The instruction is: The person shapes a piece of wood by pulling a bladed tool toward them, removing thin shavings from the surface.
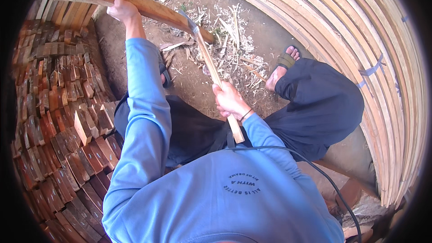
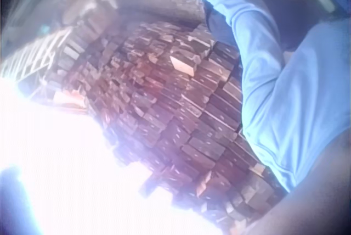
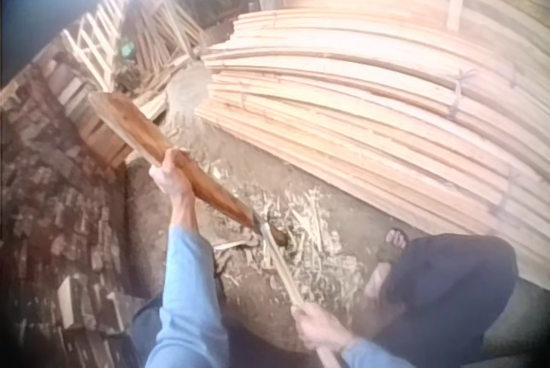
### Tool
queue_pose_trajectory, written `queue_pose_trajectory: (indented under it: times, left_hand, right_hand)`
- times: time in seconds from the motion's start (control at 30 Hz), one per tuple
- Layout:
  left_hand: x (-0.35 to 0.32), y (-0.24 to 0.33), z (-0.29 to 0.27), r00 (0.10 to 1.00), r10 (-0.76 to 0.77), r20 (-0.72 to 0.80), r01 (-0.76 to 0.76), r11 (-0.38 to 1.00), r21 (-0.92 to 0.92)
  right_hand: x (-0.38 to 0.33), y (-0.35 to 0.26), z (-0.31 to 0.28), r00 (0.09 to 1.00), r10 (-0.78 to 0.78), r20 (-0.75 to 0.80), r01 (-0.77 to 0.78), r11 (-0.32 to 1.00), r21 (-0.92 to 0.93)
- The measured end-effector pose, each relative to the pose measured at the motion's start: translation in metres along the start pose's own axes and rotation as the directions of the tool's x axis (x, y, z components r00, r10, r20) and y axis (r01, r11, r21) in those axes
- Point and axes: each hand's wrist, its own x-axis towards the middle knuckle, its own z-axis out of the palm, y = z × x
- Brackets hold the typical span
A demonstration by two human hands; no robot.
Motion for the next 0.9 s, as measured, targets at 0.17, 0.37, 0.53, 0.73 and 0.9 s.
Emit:
queue_pose_trajectory:
  times: [0.17, 0.37, 0.53, 0.73, 0.9]
  left_hand:
    - [0.029, -0.008, -0.037, 0.999, 0.006, -0.054, -0.007, 1.000, -0.013]
    - [0.011, -0.010, -0.029, 1.000, 0.007, -0.006, -0.007, 0.999, -0.046]
    - [0.019, -0.013, -0.043, 0.994, 0.031, -0.102, -0.032, 0.999, -0.005]
    - [0.006, -0.001, -0.019, 1.000, 0.004, -0.006, -0.003, 0.994, 0.108]
    - [0.004, -0.003, -0.009, 0.998, 0.029, -0.061, -0.017, 0.981, 0.194]
  right_hand:
    - [-0.044, 0.022, -0.011, 0.998, 0.053, 0.040, -0.051, 0.997, -0.052]
    - [-0.011, 0.010, 0.001, 1.000, -0.027, -0.016, 0.026, 0.996, -0.084]
    - [-0.050, 0.014, -0.014, 0.996, 0.090, 0.002, -0.089, 0.987, -0.132]
    - [-0.018, 0.007, -0.004, 1.000, 0.011, -0.004, -0.011, 0.997, -0.078]
    - [-0.048, 0.022, -0.024, 0.996, 0.077, 0.045, -0.074, 0.996, -0.055]
